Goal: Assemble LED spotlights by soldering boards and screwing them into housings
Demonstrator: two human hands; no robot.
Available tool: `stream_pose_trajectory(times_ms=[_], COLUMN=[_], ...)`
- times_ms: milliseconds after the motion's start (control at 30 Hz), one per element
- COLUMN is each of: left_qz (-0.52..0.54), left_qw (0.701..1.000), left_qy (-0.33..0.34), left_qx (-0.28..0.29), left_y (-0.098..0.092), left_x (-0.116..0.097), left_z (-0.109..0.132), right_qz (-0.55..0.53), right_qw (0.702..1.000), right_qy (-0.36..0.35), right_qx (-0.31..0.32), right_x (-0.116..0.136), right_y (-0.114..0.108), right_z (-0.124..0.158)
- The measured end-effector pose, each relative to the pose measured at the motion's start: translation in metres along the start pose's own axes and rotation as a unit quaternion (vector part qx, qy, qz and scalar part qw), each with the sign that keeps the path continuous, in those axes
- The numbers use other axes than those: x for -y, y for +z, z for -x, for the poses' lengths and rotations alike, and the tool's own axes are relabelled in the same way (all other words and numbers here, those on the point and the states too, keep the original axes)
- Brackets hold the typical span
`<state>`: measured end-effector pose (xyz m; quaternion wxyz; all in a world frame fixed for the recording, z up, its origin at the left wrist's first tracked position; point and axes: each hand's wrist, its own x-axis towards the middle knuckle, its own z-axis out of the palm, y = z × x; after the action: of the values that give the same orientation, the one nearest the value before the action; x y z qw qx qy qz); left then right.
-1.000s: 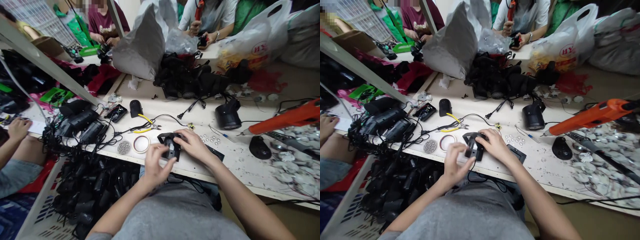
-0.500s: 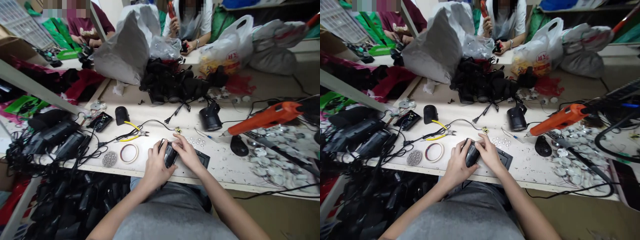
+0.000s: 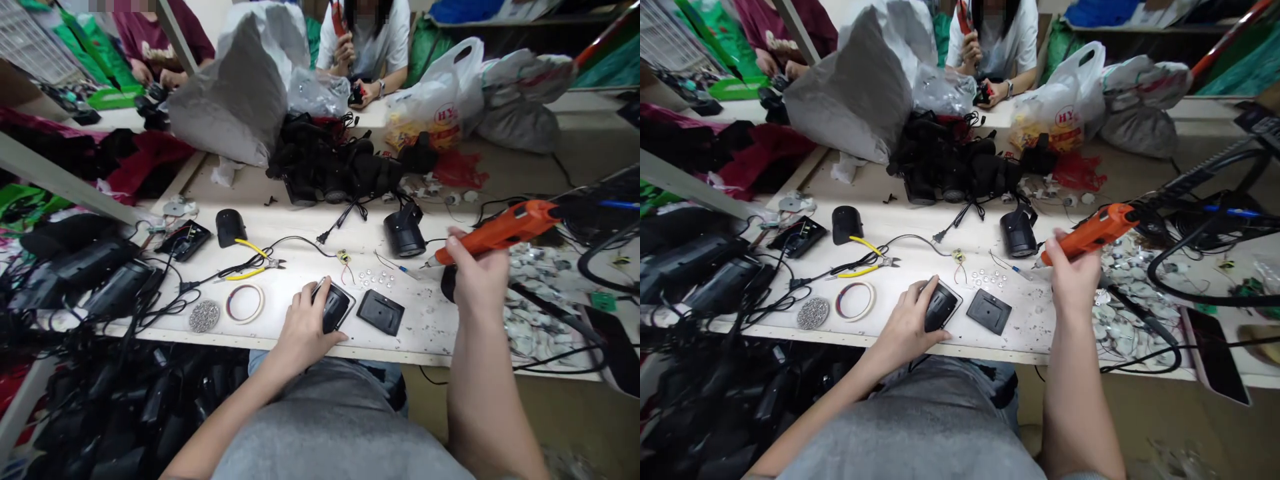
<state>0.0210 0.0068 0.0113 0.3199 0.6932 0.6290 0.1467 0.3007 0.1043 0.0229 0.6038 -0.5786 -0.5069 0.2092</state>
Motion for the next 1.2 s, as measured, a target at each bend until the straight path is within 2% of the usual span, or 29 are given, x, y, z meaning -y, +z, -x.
stream_pose_trajectory(times_ms=[67,100,133,233,333,433,567,700,900,1200], left_qz=[0.045,0.066,0.084,0.12,0.125,0.093,0.021,-0.017,-0.043,-0.053], left_qw=[0.998,0.997,0.995,0.991,0.989,0.992,0.998,0.999,0.997,0.998], left_qy=[0.028,0.035,0.037,0.022,0.017,0.025,0.026,0.028,0.027,0.023], left_qx=[-0.017,-0.025,-0.031,-0.052,-0.079,-0.082,-0.062,-0.034,-0.06,-0.032], left_y=[-0.001,-0.002,-0.001,0.003,0.009,0.011,0.01,0.011,0.014,0.009], left_x=[0.009,0.013,0.017,0.026,0.026,0.019,0.003,-0.006,-0.006,-0.003], left_z=[0.009,0.014,0.018,0.028,0.031,0.026,0.01,-0.003,-0.006,-0.015], right_qz=[-0.031,-0.051,-0.071,-0.157,-0.25,-0.297,-0.303,-0.31,-0.301,-0.325], right_qw=[0.999,0.998,0.997,0.985,0.957,0.936,0.934,0.929,0.925,0.914], right_qy=[0.012,-0.002,-0.021,-0.047,-0.018,0.02,0.057,0.042,0.034,-0.002], right_qx=[-0.022,-0.035,-0.022,0.063,0.144,0.19,0.182,0.199,0.231,0.242], right_x=[0.007,0.015,0.026,0.059,0.08,0.089,0.091,0.083,0.075,0.073], right_y=[0.004,0.007,0.009,0.016,0.026,0.039,0.052,0.05,0.043,0.052], right_z=[0.0,0.005,0.012,0.037,0.056,0.067,0.084,0.098,0.103,0.107])
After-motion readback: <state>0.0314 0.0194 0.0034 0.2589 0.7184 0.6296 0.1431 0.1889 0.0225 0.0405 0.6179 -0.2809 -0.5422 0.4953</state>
